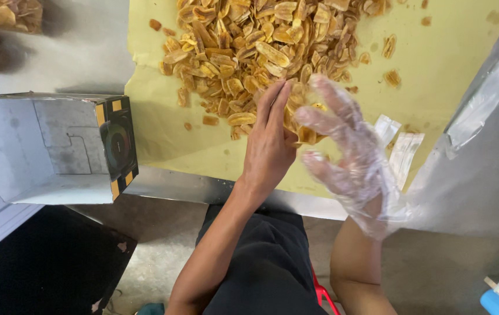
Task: The person scoops dried banana chips from a large pile on a yellow sheet and places them into small clear plastic bags. They then seal each bag and set it aside on the table. The process is repeated multiple times throughout the clip.
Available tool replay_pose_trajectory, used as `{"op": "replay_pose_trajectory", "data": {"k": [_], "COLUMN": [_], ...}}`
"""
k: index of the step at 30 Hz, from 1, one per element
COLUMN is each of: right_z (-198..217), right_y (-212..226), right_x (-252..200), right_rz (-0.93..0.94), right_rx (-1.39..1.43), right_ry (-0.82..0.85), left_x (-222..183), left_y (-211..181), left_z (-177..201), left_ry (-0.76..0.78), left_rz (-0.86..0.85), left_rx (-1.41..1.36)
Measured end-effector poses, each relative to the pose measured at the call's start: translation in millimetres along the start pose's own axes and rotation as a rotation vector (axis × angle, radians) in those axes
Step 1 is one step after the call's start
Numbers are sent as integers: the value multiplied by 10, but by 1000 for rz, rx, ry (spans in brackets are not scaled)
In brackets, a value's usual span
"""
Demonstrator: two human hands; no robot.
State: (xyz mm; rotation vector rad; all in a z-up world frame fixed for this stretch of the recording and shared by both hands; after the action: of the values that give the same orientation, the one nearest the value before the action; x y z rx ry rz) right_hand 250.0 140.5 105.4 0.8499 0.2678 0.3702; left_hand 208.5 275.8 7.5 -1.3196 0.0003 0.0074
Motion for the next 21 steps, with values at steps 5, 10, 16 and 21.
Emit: {"op": "replay_pose_trajectory", "data": {"k": [5, 10, 16, 21], "right_z": [-53, -174, -903, -954], "right_y": [-995, -1848, -2194, -2283], "right_x": [420, 1128, 1627, 1322], "right_rz": [-420, -284, -185, -120], "right_rx": [561, 21, -103, 429], "right_ry": [-333, -268, -99, -27], "left_x": [-3, -5, 90, 159], "left_y": [-27, 38, 51, 12], "left_z": [66, 122, 113, 120], "left_ry": [-81, -125, -95, -105], "left_rz": [-88, -91, 1, -50], "left_rx": [91, 158, 80, 67]}}
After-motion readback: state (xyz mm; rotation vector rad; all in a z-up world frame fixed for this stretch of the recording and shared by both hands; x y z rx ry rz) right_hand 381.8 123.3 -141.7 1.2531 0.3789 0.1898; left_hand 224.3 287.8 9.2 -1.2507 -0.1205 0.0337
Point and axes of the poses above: each hand's wrist, its own x-axis towards the middle knuckle, its own z-axis out of the back of the hand, y = z × x, the point moved 2 cm from there along x, towards the middle knuckle, and after that the axes turned 12 degrees about -z, right-handed, at the moved point
